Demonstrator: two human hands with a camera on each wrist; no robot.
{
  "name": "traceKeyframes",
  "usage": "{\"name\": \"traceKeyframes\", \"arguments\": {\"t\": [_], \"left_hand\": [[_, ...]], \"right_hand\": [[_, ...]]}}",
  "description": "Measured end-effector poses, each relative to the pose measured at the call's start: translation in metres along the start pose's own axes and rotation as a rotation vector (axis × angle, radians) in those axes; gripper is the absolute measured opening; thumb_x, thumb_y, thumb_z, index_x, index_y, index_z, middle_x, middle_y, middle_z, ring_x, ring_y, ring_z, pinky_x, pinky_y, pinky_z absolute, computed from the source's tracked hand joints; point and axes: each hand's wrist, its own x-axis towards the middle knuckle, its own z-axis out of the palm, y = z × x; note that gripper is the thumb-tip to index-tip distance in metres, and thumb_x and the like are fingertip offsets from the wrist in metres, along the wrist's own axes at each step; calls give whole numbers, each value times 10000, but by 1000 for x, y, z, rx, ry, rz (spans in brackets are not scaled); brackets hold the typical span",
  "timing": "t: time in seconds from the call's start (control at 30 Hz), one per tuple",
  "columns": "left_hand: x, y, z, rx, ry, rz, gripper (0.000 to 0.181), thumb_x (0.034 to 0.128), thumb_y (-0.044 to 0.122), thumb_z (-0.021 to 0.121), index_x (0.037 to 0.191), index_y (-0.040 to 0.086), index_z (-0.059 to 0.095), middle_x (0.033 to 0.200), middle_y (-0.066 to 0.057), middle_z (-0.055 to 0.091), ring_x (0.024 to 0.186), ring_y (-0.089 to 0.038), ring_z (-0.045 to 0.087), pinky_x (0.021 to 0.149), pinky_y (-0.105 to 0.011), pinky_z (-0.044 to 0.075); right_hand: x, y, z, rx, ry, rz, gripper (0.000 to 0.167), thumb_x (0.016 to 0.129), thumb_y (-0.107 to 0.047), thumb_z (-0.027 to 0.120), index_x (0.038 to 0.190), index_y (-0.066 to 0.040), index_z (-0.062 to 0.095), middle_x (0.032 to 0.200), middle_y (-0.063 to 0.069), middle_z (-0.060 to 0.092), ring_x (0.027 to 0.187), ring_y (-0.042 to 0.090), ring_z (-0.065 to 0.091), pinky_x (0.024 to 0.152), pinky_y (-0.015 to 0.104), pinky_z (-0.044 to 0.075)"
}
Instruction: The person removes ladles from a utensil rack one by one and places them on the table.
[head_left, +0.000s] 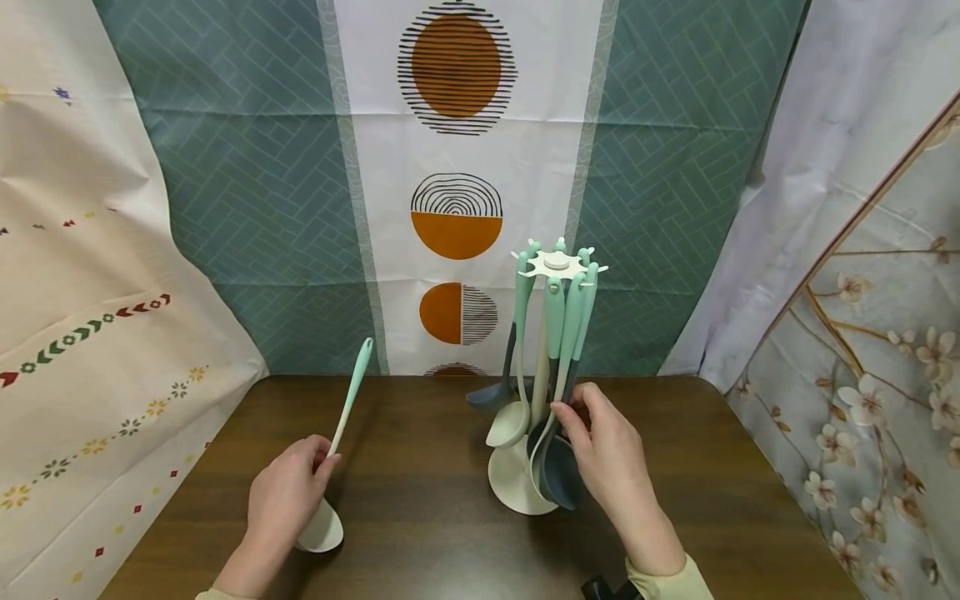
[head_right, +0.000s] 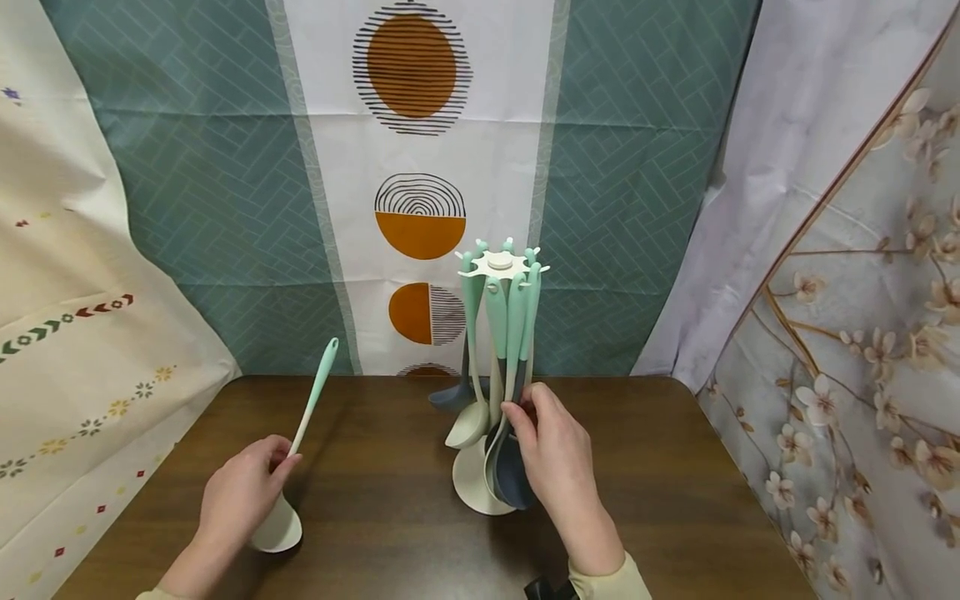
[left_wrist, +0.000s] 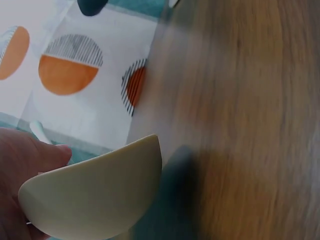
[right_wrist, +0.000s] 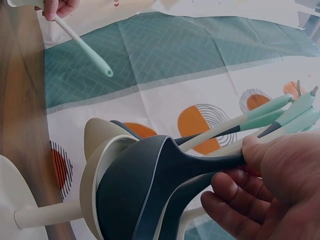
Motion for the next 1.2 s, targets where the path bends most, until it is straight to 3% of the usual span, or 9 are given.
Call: {"name": "traceKeyframes", "arguments": {"t": [0.67,1.0,1.2], "left_hand": [[6,-40,-16,79,-115,-68,130,976,196,838,983,101,750,855,-21,745,647,-178,616,536,-441,462],[9,-59,-26,134,-195,-89,139,990,217,824,983,107,740,807,-37,725,637,-214,628,531,-469,470],[14,-68,-33,152,-280,-123,147,1013,238,792,965,128,707,792,-41,698,654,-228,614,550,-475,469]], "right_hand": [[0,-5,-1,34,-7,-7,159,1049,-170,779,1067,-126,627,882,-15,607,758,136,564,666,339,493],[0,-5,1,38,-9,-6,169,1044,-164,785,1075,-121,625,906,-6,631,772,138,594,669,348,512],[0,-5,1,37,-6,-10,179,1037,-153,791,1068,-116,619,893,-1,623,762,140,597,659,348,511]]}}
